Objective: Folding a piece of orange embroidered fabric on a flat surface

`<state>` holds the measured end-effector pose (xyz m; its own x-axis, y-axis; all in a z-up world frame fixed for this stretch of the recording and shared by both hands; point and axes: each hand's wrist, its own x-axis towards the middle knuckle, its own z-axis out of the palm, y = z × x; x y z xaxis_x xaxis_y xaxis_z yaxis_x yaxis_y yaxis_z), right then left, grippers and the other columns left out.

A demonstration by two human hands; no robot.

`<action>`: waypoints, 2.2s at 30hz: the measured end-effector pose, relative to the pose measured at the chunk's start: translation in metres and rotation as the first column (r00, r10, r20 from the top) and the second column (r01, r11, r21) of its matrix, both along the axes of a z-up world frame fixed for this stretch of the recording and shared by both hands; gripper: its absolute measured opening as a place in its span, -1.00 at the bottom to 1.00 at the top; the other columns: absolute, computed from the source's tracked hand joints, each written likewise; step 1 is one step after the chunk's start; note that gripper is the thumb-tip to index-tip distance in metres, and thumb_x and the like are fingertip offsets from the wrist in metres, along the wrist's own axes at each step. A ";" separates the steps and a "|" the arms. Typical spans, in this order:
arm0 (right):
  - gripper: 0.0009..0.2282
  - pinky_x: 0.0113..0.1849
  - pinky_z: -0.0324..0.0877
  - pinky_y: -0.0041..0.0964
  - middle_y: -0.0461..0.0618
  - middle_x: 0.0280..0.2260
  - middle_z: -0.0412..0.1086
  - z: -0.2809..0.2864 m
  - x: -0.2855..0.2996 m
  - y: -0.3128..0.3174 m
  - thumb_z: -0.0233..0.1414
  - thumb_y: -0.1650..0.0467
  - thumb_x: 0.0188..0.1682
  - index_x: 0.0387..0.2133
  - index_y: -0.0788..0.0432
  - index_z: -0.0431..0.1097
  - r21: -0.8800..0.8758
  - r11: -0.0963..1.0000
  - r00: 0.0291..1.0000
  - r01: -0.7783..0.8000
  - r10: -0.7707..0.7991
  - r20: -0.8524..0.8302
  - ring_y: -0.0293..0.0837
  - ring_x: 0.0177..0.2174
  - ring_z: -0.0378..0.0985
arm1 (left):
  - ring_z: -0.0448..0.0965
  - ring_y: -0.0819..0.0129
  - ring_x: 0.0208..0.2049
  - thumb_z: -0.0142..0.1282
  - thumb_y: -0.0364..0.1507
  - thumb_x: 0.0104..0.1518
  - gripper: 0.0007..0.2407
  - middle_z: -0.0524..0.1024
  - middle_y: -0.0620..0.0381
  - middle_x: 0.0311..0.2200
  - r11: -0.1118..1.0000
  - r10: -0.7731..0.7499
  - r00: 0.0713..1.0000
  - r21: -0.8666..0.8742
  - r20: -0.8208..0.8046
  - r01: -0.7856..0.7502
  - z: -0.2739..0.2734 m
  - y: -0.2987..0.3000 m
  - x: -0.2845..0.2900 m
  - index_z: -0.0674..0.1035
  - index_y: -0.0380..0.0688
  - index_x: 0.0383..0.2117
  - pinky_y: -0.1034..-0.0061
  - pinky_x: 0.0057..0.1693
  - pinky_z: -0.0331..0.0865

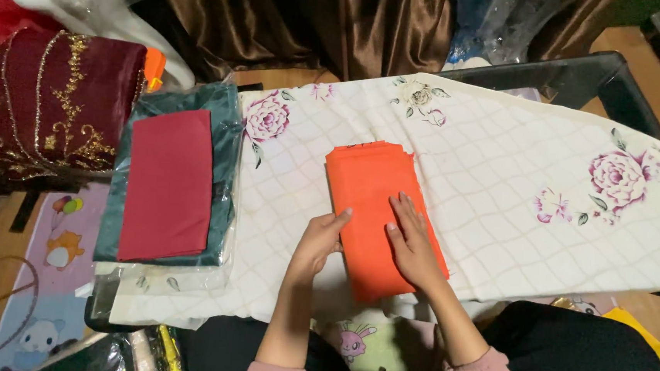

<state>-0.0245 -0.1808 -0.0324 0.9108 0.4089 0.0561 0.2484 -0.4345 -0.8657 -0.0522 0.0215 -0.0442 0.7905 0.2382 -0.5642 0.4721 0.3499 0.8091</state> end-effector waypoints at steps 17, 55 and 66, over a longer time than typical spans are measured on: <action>-0.50 -0.08 0.50 -0.01 0.16 -0.10 0.42 -0.002 0.024 -0.018 0.09 0.16 0.05 0.21 0.14 0.31 -0.415 0.854 0.942 0.314 -0.333 0.026 0.19 -0.03 0.53 | 0.67 0.30 -0.38 0.44 -0.42 0.01 -0.62 0.65 -0.12 -0.38 0.979 0.165 0.980 0.102 0.112 -0.176 -0.043 -0.021 0.009 0.56 -0.42 -0.13 0.32 -0.27 0.60; -0.36 -0.42 0.52 0.41 0.54 0.00 0.22 0.022 0.019 -0.047 0.10 0.08 0.01 0.25 0.22 0.17 0.200 0.811 0.600 0.550 -0.217 -0.770 0.55 -0.22 0.51 | 0.45 0.13 -0.31 -0.11 -0.51 0.32 -0.88 0.38 0.01 -0.35 -0.338 -0.741 0.657 0.768 0.139 -0.544 -0.003 -0.050 -0.053 0.53 -0.12 -0.18 0.34 -0.23 0.31; -0.26 -0.10 0.45 0.22 0.22 0.12 0.33 -0.007 0.019 -0.048 0.09 -0.03 -0.12 0.32 -0.01 0.19 -0.728 0.586 0.924 0.357 -0.337 0.182 0.29 -0.01 0.49 | 0.57 0.14 -0.03 0.04 -0.47 0.18 -0.79 0.54 -0.01 -0.15 -0.151 -0.664 0.712 0.891 0.229 -0.428 0.047 -0.018 -0.049 0.58 -0.14 -0.08 0.24 0.16 0.34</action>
<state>-0.0056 -0.2290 -0.0394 0.9952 -0.0257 -0.0948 -0.0453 -0.9765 -0.2109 -0.1017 0.0034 0.0028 0.7750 -0.1472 0.6146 -0.2640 -0.9590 0.1033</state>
